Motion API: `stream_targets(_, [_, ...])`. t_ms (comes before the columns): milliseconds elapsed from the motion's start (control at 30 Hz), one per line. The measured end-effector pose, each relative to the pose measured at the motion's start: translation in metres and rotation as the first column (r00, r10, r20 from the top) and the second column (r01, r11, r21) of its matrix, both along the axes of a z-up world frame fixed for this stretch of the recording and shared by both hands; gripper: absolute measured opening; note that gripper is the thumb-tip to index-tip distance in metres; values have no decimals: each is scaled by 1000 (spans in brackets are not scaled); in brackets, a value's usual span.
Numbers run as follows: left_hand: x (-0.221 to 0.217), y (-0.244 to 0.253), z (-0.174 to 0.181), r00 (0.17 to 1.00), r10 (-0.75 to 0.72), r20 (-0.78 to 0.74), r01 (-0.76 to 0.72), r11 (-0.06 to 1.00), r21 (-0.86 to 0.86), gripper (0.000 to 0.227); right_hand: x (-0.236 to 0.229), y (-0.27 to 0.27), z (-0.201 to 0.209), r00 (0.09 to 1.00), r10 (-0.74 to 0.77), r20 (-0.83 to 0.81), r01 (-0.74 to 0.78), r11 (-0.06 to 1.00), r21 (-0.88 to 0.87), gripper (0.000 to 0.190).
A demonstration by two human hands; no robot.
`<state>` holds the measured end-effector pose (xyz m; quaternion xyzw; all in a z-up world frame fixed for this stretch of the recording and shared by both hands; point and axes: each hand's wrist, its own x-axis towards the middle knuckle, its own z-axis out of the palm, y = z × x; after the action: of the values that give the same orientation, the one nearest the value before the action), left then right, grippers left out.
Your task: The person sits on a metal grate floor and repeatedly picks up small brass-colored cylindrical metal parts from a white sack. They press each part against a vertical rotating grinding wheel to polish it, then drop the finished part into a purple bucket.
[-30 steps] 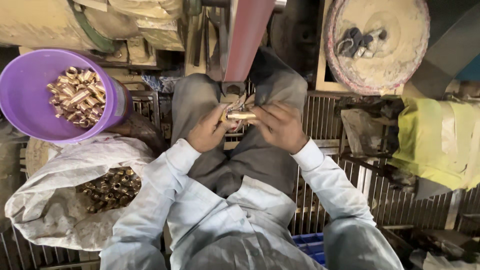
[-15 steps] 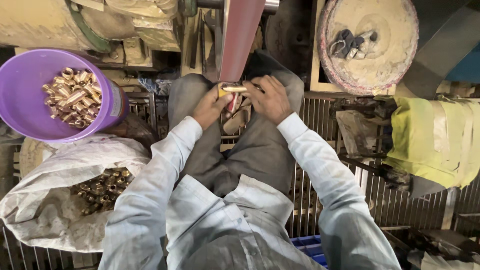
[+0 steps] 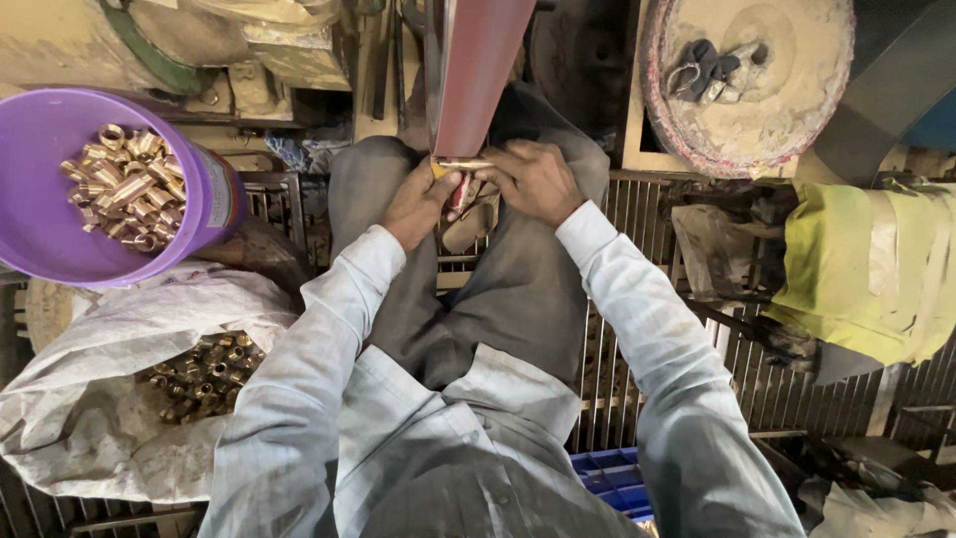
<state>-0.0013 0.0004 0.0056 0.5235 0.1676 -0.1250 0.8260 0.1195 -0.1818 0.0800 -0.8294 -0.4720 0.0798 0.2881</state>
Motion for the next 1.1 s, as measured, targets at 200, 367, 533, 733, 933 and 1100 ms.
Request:
stream_targets(200, [-1,-1,-6,1000,15,-11,-15,998,58,23,13,2,-5,966,46,-256,-40,999,27,23])
stream_targets(367, [0,-1,-5,1000,9,-13,-7,996,89,28,28,3,-13,860,-19,-510,-22,997,-74,24])
stream_targets(533, [-1,0,-7,999,-10,-53,18,988,154,29,39,7,-21,626,-211,-751,4,963,-268,32])
stream_targets(733, [4,-5,-2,995,56,-88,-62,996,-66,29,55,10,-13,87,-389,-917,-43,918,-393,34])
stream_targets(933, [-30,14,27,978,-161,134,97,914,394,43,10,-3,30,690,-96,-717,-79,975,-206,33])
stream_targets(1100, [-48,16,34,942,-209,264,81,901,426,51,-49,-21,58,1000,4,-21,-3,999,46,28])
